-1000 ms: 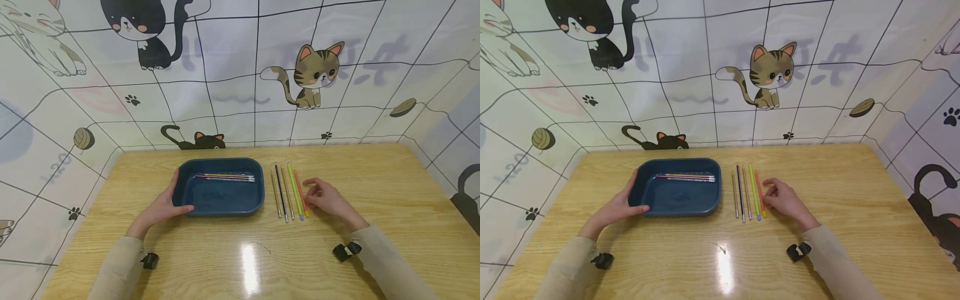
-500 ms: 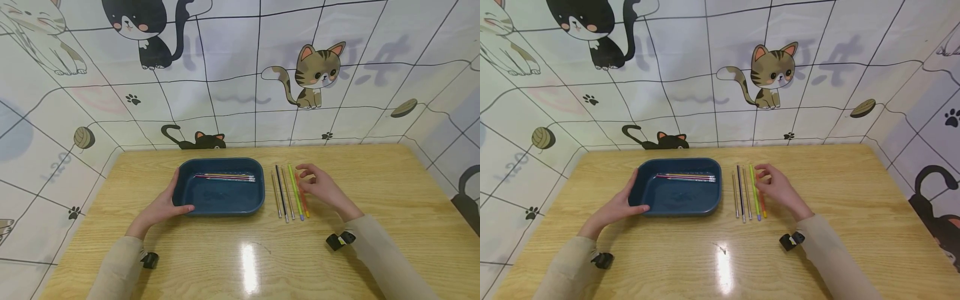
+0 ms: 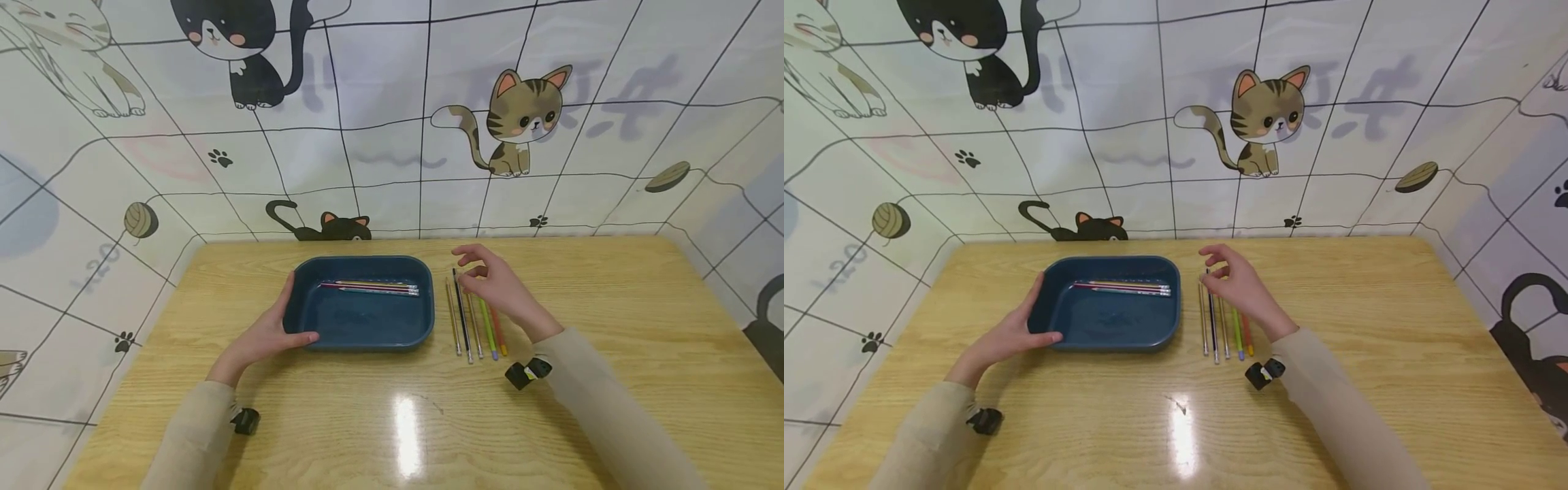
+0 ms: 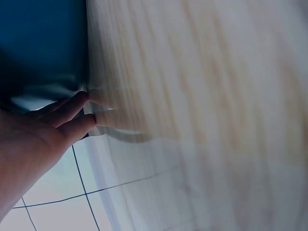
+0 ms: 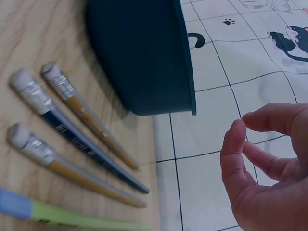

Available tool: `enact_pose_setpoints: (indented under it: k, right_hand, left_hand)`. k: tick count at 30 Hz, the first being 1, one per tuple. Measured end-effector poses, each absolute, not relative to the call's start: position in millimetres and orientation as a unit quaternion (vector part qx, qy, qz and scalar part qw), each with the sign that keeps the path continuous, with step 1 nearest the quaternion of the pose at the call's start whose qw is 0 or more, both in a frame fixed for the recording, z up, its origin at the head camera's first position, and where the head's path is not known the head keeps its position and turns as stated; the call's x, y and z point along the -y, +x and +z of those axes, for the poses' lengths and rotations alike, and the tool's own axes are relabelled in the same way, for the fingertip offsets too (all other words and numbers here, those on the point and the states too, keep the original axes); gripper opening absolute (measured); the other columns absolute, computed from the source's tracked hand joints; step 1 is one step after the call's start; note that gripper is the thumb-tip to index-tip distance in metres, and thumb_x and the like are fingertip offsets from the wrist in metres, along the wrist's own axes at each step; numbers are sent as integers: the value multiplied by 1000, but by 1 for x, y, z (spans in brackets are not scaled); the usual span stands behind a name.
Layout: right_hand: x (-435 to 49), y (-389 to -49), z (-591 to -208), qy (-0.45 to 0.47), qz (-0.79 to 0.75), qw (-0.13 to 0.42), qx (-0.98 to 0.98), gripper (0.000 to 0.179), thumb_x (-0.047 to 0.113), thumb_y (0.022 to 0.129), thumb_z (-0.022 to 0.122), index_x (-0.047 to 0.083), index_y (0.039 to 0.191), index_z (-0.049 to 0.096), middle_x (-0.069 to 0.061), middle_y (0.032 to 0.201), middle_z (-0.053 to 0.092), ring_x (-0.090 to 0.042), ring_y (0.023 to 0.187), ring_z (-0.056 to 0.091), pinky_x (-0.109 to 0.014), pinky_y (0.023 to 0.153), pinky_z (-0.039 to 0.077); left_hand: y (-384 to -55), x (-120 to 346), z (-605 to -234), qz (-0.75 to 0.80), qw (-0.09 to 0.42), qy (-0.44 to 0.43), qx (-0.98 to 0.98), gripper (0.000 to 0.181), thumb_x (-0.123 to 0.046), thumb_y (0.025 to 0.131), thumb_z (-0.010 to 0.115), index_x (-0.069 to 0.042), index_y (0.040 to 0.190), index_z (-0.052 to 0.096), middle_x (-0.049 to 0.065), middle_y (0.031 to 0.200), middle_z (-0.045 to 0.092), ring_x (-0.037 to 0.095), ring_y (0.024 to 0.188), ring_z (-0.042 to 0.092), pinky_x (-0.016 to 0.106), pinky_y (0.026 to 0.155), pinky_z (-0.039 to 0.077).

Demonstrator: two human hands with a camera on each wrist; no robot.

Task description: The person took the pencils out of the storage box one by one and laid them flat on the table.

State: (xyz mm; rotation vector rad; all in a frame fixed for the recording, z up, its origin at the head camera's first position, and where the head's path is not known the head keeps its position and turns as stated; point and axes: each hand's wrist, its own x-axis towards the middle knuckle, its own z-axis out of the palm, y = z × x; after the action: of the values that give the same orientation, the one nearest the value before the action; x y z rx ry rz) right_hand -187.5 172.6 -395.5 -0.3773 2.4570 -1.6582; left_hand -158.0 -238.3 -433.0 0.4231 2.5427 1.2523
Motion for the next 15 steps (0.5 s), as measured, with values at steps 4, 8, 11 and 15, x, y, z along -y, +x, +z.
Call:
enact_pose_setpoints:
  k: [4, 8, 11, 15]
  right_hand:
    - [-162, -192, -388, -145, -558, 63, -814, 41, 2, 94, 59, 3, 134, 48, -18, 119, 50, -36, 96, 60, -46, 77, 53]
    - [-152, -194, -382, -180, -551, 65, -812, 41, 0, 92, 59, 1, 132, 49, -19, 117, 51, -33, 99, 59, -42, 80, 52]
    - [-144, -197, -380, -212, -537, 73, -813, 41, 0, 92, 60, 1, 132, 50, -21, 117, 52, -31, 102, 58, -43, 85, 50]
    - [-134, -202, -378, -252, -513, 87, -816, 42, 1, 92, 62, 0, 132, 50, -18, 118, 55, -29, 105, 58, -42, 88, 49]
  left_hand:
    - [-159, 239, -434, 431, 136, 150, -879, 120, -31, 80, 80, -19, 154, -13, 17, 159, -7, 40, 143, 2, 60, 110, 11]
    - [-161, 240, -435, 429, 137, 153, -880, 120, -31, 80, 80, -21, 154, -14, 16, 160, -7, 40, 143, 1, 61, 110, 11]
    - [-161, 241, -436, 428, 138, 154, -880, 120, -31, 80, 80, -21, 154, -14, 16, 160, -7, 40, 143, 1, 61, 110, 11]
    - [-159, 240, -435, 428, 135, 153, -881, 120, -31, 80, 80, -19, 154, -13, 17, 159, -6, 41, 143, 3, 61, 109, 12]
